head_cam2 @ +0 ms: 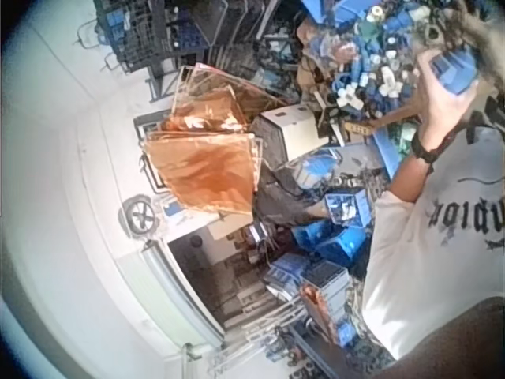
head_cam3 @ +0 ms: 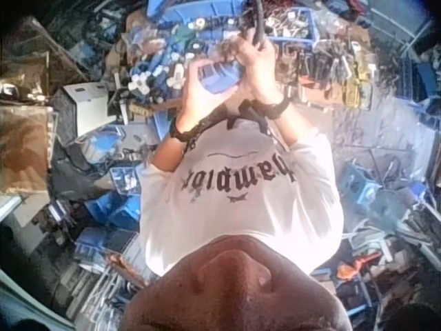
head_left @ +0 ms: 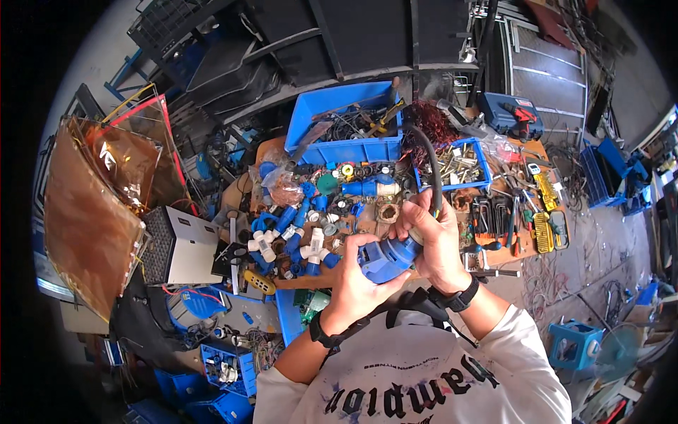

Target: The person uses a screwdriver to manipulate the internal components of a blue electrical connector. They walk through a cluttered workshop to retrieve a second connector from a pile of wires and return to the workbench. The person then uses the screwdriver to adjust the terminals inside the second connector.

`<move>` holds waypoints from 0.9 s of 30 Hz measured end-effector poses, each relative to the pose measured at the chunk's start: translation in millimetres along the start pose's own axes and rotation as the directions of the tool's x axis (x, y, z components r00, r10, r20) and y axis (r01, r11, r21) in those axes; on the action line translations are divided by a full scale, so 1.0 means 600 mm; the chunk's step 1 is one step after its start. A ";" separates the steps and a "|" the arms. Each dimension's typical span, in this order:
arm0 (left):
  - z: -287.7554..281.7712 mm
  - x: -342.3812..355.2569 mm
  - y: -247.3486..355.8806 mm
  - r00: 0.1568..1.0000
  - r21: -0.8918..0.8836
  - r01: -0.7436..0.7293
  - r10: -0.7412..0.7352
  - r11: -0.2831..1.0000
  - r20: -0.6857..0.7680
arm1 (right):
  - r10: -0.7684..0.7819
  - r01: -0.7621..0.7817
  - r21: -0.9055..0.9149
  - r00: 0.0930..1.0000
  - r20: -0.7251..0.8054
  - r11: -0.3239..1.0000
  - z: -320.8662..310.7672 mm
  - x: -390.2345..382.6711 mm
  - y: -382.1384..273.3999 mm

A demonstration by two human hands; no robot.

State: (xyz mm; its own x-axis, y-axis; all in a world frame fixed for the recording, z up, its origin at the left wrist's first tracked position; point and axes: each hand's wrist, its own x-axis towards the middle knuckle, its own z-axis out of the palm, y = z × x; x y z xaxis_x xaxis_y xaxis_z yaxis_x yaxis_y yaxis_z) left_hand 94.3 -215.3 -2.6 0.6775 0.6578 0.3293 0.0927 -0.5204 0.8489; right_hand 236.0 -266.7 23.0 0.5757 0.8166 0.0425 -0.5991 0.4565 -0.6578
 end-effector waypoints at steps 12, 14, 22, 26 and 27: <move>-0.007 0.012 -0.010 0.995 -0.162 0.046 -0.031 0.986 0.089 | -0.030 0.030 0.016 0.999 -0.011 0.999 -0.005 0.011 0.004; 0.004 0.023 -0.025 0.995 -0.182 0.070 -0.055 0.981 0.089 | -0.043 0.041 -0.025 0.996 -0.079 0.999 -0.009 0.021 0.008; 0.040 0.035 0.017 0.971 0.554 -0.068 0.183 0.829 -0.154 | -0.125 0.115 -0.061 0.973 -0.194 0.992 0.008 0.023 0.007; 0.050 0.032 0.004 0.967 0.372 -0.101 0.179 0.923 -0.181 | -0.175 0.158 -0.132 0.976 -0.126 0.979 0.002 0.022 -0.004; 0.050 0.039 0.012 0.969 0.366 -0.107 0.180 0.925 -0.172 | -0.181 0.167 -0.122 0.977 -0.110 0.978 -0.001 0.023 -0.007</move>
State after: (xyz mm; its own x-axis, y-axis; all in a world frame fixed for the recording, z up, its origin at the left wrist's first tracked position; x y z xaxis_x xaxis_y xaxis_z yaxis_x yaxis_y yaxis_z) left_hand 132.6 -219.6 -1.1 0.5471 0.6372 0.5428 0.2803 -0.7505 0.5985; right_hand 246.6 -257.5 26.1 0.7323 0.6765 0.0778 -0.4216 0.5401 -0.7284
